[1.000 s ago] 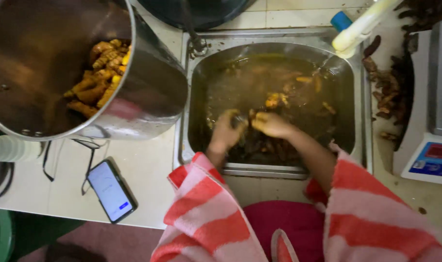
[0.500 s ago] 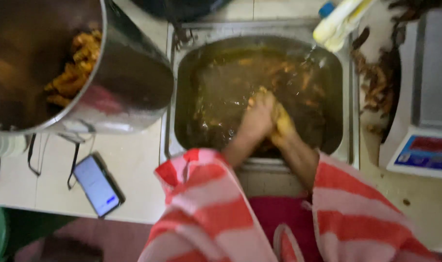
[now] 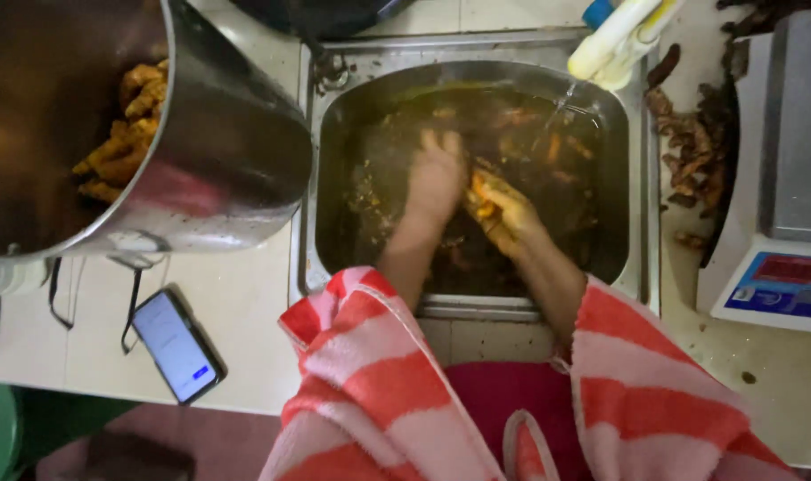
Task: Washing turmeric roots in a sink filled with water to remove soil
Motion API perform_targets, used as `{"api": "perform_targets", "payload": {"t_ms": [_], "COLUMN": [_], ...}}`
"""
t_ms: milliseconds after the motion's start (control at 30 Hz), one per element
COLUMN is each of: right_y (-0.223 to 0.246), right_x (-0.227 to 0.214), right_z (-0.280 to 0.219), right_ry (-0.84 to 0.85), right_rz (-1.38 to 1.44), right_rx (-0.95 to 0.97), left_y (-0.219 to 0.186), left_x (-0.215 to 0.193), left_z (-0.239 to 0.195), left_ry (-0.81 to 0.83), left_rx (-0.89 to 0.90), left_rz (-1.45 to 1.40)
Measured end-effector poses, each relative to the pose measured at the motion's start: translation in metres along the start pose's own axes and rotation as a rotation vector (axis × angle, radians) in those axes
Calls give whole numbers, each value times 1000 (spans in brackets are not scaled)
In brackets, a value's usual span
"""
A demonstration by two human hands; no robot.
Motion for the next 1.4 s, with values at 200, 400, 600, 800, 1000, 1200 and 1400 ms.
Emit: {"api": "perform_targets", "payload": {"t_ms": [200, 400, 600, 800, 1000, 1200, 1400], "right_y": [48, 25, -18, 44, 35, 58, 36], "right_x": [58, -15, -74, -10, 102, 55, -6], "right_z": [-46, 7, 31, -21, -61, -44, -1], "right_ry": [3, -24, -168, -246, 32, 20, -7], "right_rz": [334, 110, 207, -157, -425, -313, -101], "right_rx": [100, 96, 200, -75, -266, -218, 83], "left_y": [78, -19, -51, -73, 21, -17, 56], "left_x": [76, 19, 24, 31, 52, 26, 70], "left_z": [-47, -49, -32, -57, -50, -82, -87], "left_ry": [452, 405, 290, 472, 221, 292, 653], "left_rx": [-279, -223, -105, -103, -468, -453, -455], "left_rz": [-239, -730, -570, -630, -886, -1262, -337]}}
Point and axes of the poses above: each hand's wrist, its own z-axis towards the middle knuckle, its own x-axis out of the palm, y = z × x, the point moved 10 cm from there along z, towards the middle knuckle, and after that the axes turned 4 degrees about x, right-handed, at the moved point
